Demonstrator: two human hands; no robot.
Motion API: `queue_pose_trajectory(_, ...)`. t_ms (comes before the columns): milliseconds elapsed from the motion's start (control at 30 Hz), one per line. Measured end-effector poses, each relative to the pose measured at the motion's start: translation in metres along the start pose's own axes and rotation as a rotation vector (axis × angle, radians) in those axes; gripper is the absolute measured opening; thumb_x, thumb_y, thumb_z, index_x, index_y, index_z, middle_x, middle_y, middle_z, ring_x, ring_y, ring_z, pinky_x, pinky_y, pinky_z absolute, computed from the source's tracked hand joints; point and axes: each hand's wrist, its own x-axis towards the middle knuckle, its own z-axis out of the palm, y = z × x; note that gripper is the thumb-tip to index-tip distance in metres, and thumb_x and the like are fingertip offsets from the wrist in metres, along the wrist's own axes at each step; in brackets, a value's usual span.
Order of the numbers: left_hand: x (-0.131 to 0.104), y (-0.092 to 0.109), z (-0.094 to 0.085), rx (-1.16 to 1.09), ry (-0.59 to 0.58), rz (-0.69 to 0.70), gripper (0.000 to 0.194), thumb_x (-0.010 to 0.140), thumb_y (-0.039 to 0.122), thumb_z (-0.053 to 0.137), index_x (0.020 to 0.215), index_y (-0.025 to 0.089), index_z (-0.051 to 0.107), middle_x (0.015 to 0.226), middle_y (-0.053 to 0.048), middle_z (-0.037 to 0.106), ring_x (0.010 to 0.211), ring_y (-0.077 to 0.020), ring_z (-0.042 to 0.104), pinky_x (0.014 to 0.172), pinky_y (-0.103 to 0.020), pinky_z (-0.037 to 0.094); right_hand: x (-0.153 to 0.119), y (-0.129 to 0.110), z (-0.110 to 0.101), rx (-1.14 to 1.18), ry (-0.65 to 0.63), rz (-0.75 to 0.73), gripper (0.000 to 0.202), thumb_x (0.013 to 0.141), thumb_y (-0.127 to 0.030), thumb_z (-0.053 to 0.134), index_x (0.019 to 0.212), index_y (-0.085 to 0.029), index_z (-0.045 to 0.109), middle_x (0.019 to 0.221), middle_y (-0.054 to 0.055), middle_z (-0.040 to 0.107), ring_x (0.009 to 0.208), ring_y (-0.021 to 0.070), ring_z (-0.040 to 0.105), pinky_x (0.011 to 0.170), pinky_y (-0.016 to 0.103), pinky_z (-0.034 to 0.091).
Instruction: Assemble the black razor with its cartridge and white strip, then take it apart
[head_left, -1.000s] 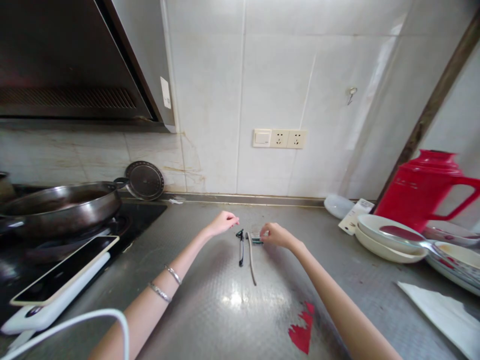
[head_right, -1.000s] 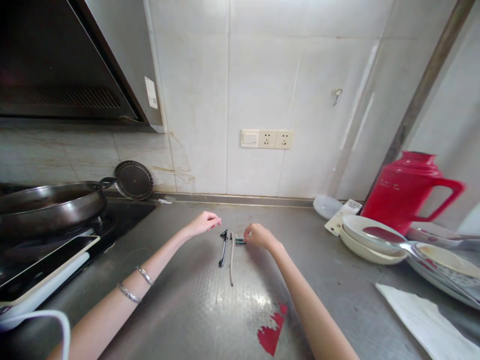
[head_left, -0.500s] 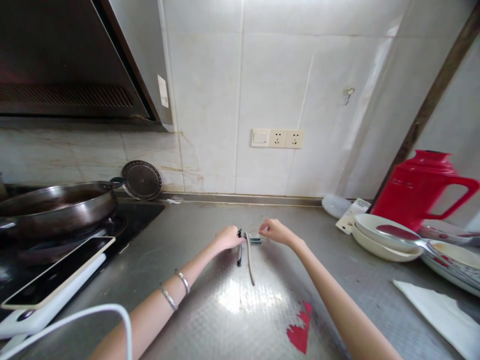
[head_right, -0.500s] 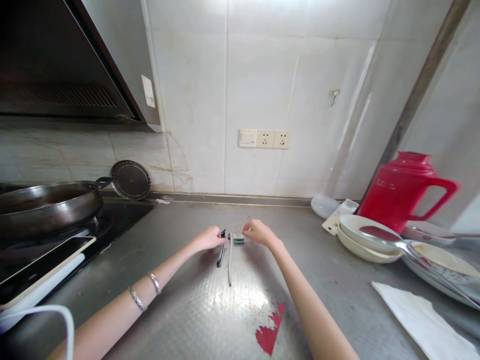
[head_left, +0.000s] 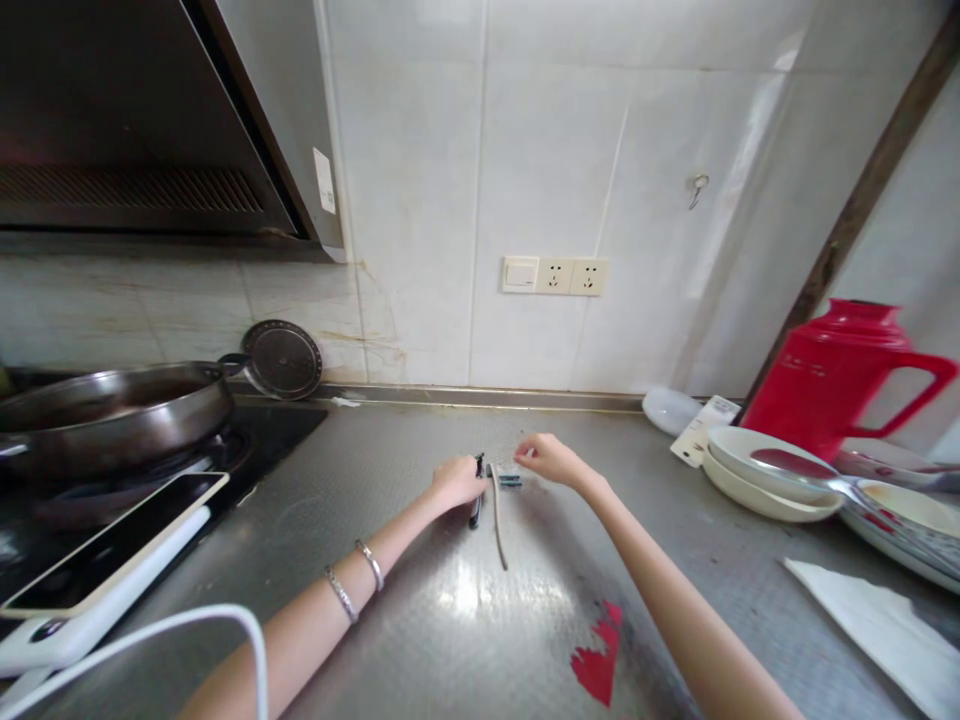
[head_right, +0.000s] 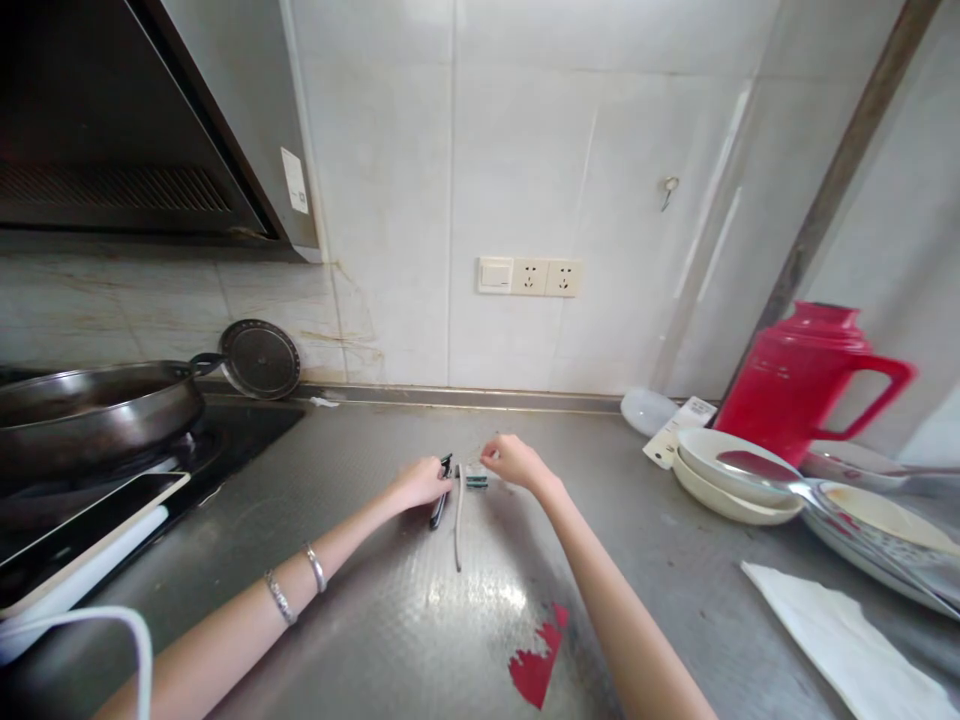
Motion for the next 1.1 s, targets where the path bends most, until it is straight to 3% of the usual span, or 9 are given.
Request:
queue_pose_trajectory(167,0.006,-0.008,-0.024,-0.124,0.117,-0.05,0.029,0.076,0.035,0.046,0.068,0.014,0.064,0.073,-0.01,0.067,0.072,-0.0213,0.063,0.058,-0.026,0.041,-0.001,-0.016,-0.007,0.083,0.006,-0.03,0.031,0.079,-0.039,0.05,0.078,-0.016,0.071,0.076,0.005,0.069,0.069,0.0139,0.06,0.061,0.02,0.039)
queue_pose_trajectory(367,0.007,-0.011,-0.05,-0.252,0.303,-0.023,0.032,0.077,0.04,0.045,0.068,0.016,0.064,0.074,-0.007,0.067,0.07,-0.0174,0.06,0.058,-0.024,0.037,-0.009,-0.059,-0.01,0.196,-0.086,-0.066,0.05,0.08,-0.056,0.043,0.067,-0.014,0.067,0.059,0.003,0.064,0.05,0.0094,0.052,0.047,0.019,0.032)
queue_pose_trajectory(600,-0.002,0.001,-0.054,-0.259,0.372,-0.026,0.031,0.078,0.042,0.047,0.069,0.017,0.064,0.072,-0.007,0.068,0.069,-0.017,0.06,0.059,-0.023,0.037,-0.014,-0.09,0.0,0.126,0.072,0.051,0.041,0.078,-0.047,0.047,0.056,-0.016,0.062,0.054,0.004,0.061,0.05,0.0103,0.052,0.046,0.019,0.029)
queue_pose_trajectory(833,-0.002,0.003,-0.052,-0.385,0.434,0.083,0.034,0.077,0.047,0.05,0.07,0.016,0.063,0.068,-0.005,0.065,0.063,-0.0145,0.057,0.057,-0.023,0.036,-0.009,-0.091,0.01,0.083,0.19,0.077,0.026,0.072,-0.024,0.049,0.049,-0.015,0.057,0.047,0.001,0.053,0.045,0.0075,0.042,0.046,0.02,0.024)
queue_pose_trajectory(1000,-0.01,0.009,-0.062,-0.459,0.497,0.178,0.037,0.076,0.051,0.049,0.073,0.016,0.061,0.064,-0.002,0.062,0.057,-0.0122,0.052,0.053,-0.022,0.034,-0.013,-0.076,-0.007,0.104,0.221,0.091,0.026,0.07,-0.024,0.047,0.048,-0.013,0.056,0.044,0.0,0.048,0.045,0.0067,0.038,0.046,0.019,0.023)
queue_pose_trajectory(1100,-0.019,0.013,-0.063,-0.429,0.419,0.2,0.033,0.074,0.047,0.052,0.071,0.016,0.062,0.064,-0.002,0.062,0.057,-0.0123,0.052,0.053,-0.022,0.034,-0.027,-0.05,-0.021,0.09,0.185,0.142,0.028,0.072,-0.026,0.046,0.051,-0.012,0.058,0.046,0.001,0.051,0.047,0.0078,0.042,0.046,0.019,0.024)
